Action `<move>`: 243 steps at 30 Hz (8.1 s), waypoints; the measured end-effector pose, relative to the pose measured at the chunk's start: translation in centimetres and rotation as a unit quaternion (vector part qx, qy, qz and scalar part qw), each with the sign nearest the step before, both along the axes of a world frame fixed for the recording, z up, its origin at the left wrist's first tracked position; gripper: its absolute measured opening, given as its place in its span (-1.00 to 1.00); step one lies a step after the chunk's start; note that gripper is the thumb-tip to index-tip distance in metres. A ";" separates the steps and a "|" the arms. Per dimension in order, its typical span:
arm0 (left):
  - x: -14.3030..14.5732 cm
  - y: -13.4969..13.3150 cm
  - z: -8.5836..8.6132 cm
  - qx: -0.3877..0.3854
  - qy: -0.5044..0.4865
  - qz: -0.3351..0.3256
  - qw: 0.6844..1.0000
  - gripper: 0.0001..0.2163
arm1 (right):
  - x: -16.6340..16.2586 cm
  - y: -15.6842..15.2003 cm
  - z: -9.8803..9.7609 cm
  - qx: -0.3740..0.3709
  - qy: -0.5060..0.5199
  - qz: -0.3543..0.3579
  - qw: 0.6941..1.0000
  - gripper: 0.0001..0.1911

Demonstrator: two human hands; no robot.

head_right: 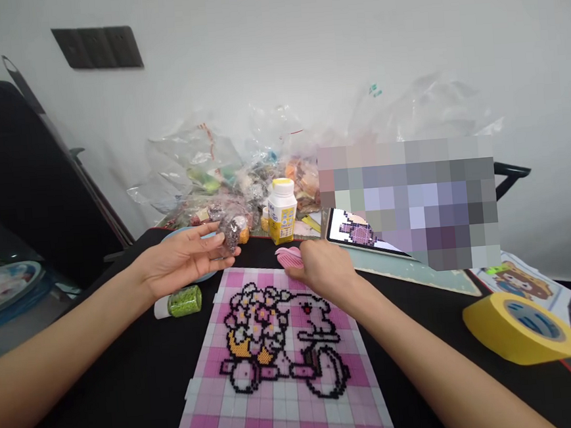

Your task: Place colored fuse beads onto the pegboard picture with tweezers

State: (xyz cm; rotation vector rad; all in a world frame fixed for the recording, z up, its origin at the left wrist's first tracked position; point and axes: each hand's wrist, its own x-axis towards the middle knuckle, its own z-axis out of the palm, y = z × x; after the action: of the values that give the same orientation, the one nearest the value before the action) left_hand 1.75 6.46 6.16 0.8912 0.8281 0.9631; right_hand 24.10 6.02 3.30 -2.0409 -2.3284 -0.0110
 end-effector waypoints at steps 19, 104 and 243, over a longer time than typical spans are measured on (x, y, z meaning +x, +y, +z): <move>2.3 4.4 -1.3 0.116 0.352 -0.013 0.929 -0.82 | 0.0 3.1 -1.2 -0.001 0.211 0.137 0.968 -0.73; 4.0 5.0 -3.9 0.309 0.531 -0.059 0.787 -0.76 | 0.3 4.1 -2.6 0.090 0.321 0.136 0.933 -0.83; 5.0 4.5 -4.5 0.375 0.500 0.018 0.780 -0.70 | -0.6 3.4 -2.9 0.133 0.307 0.141 0.932 -0.57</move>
State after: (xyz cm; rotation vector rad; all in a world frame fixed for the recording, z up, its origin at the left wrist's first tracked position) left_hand 6.71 10.91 1.66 2.2011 1.3701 0.8095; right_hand 23.48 9.43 0.43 -1.3162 -2.0455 0.2670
